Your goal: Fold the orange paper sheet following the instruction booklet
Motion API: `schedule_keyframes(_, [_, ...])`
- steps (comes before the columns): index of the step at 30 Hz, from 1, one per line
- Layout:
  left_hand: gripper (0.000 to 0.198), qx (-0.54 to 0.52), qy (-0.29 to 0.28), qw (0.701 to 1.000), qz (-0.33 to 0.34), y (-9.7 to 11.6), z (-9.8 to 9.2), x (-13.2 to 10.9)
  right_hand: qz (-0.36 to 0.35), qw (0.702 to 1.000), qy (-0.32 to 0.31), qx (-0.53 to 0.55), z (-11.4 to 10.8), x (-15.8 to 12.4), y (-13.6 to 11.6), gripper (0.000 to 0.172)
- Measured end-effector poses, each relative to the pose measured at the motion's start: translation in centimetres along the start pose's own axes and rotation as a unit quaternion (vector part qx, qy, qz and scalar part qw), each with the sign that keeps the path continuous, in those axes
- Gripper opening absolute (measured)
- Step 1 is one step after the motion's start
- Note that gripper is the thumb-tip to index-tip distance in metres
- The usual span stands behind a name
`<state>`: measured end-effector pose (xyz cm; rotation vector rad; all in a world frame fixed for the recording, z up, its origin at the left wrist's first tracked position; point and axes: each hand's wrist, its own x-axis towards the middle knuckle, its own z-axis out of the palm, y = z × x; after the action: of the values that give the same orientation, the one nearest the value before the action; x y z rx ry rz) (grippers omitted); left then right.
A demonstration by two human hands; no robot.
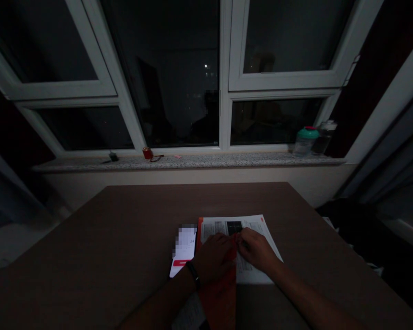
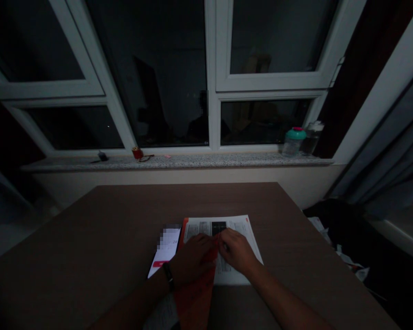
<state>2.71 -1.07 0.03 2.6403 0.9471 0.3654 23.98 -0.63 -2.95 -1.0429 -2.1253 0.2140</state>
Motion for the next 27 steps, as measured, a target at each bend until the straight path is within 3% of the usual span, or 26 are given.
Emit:
schedule_keyframes(9, [0.037, -0.008, -0.015, 1.0, -0.006, 0.3, -0.7, 0.1, -0.058, 0.996, -0.056, 0.034, 0.1, -0.4, 0.0, 0.018])
schedule_keyframes(18, [0.053, 0.002, -0.019, 1.0, -0.005, 0.2, -0.5, -0.1, 0.04, 0.999, -0.003, -0.001, 0.3, 0.0, 0.4, 0.018])
schedule_keyframes(27, [0.051, 0.018, -0.043, 0.999, -0.005, 0.7, -1.3, 0.0, 0.037, 0.999, 0.021, -0.005, 0.2, -0.3, 0.2, 0.015])
